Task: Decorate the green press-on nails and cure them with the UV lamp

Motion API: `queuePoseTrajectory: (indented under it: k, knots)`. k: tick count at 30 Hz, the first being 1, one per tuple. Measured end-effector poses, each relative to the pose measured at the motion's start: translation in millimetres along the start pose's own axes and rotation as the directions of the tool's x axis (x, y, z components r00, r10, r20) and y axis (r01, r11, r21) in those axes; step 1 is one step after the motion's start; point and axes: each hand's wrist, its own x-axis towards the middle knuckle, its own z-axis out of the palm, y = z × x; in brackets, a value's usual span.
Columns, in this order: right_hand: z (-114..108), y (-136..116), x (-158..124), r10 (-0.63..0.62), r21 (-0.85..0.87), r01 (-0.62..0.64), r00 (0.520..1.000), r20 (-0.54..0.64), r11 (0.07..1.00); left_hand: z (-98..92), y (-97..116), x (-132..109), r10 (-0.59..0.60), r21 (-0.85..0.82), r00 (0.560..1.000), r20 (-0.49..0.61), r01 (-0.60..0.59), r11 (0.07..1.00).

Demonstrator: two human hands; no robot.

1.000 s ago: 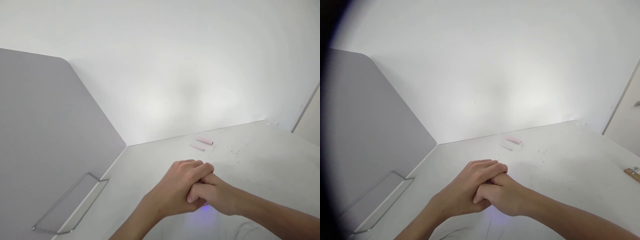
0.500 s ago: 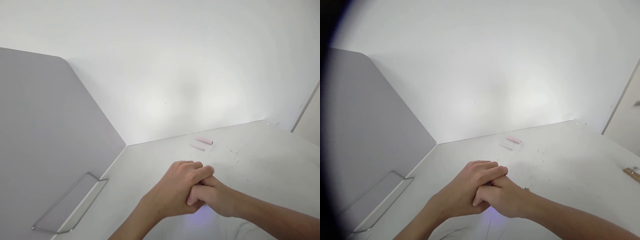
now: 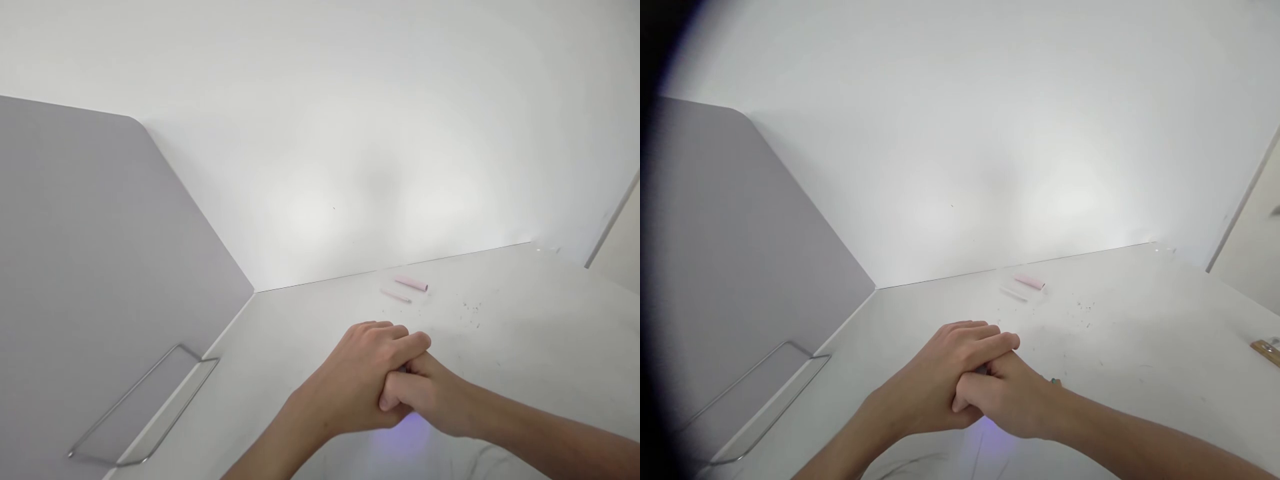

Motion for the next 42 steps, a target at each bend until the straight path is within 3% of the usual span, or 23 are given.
queuePoseTrajectory:
  k: [14, 42]
  knots:
    - [3, -14, -3, -0.019, -0.023, 0.019, 1.0, 0.013, 1.0, -5.0, 2, 2, 0.073, 0.008, 0.991, -0.108, -0.073, 0.997]
    - [5, -16, 4, -0.136, 0.018, 0.135, 0.986, 0.097, 0.991, -7.2, 0, 3, 0.056, 0.099, 0.994, -0.094, -0.047, 0.994]
